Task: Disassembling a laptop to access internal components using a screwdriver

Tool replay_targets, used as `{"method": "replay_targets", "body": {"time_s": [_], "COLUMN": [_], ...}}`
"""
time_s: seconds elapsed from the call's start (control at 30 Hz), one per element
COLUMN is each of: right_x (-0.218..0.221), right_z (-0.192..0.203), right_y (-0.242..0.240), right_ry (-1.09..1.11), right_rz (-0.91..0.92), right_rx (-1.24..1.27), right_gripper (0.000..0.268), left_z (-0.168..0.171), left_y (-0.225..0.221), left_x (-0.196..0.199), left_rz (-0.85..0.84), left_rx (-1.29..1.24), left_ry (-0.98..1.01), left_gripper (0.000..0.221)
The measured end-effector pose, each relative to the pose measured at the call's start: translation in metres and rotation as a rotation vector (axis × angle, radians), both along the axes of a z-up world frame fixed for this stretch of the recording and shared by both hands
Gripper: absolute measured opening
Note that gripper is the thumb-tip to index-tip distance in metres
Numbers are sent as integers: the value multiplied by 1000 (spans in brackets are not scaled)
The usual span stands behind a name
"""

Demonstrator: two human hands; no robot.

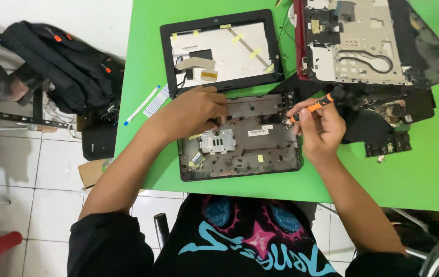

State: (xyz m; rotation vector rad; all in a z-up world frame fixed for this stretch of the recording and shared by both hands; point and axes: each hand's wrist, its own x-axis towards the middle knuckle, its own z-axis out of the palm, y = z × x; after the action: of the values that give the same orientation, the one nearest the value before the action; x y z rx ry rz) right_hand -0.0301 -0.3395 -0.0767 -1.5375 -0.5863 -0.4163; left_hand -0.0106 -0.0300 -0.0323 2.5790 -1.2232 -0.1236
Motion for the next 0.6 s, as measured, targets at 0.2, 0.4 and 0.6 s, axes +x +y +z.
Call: {"method": "replay_targets", "body": {"time_s": [0.2,0.4,0.6], "right_x": [0,-1,0], "right_z": [0,4,-1], "right_y": [0,2,-4], "right_ry": [53,65,47], "right_rz": [-28,-42,-55], "right_rx": [29,37,22], "right_gripper": [15,15,16], "left_z": [5,14,-3], "left_y": [5,0,-4], "left_x": [4,11,12], "left_rz": [9,135,207], "left_rx": [-110,-241,21], "left_ry": [180,-139,-114], "left_gripper": [18,62,82]}}
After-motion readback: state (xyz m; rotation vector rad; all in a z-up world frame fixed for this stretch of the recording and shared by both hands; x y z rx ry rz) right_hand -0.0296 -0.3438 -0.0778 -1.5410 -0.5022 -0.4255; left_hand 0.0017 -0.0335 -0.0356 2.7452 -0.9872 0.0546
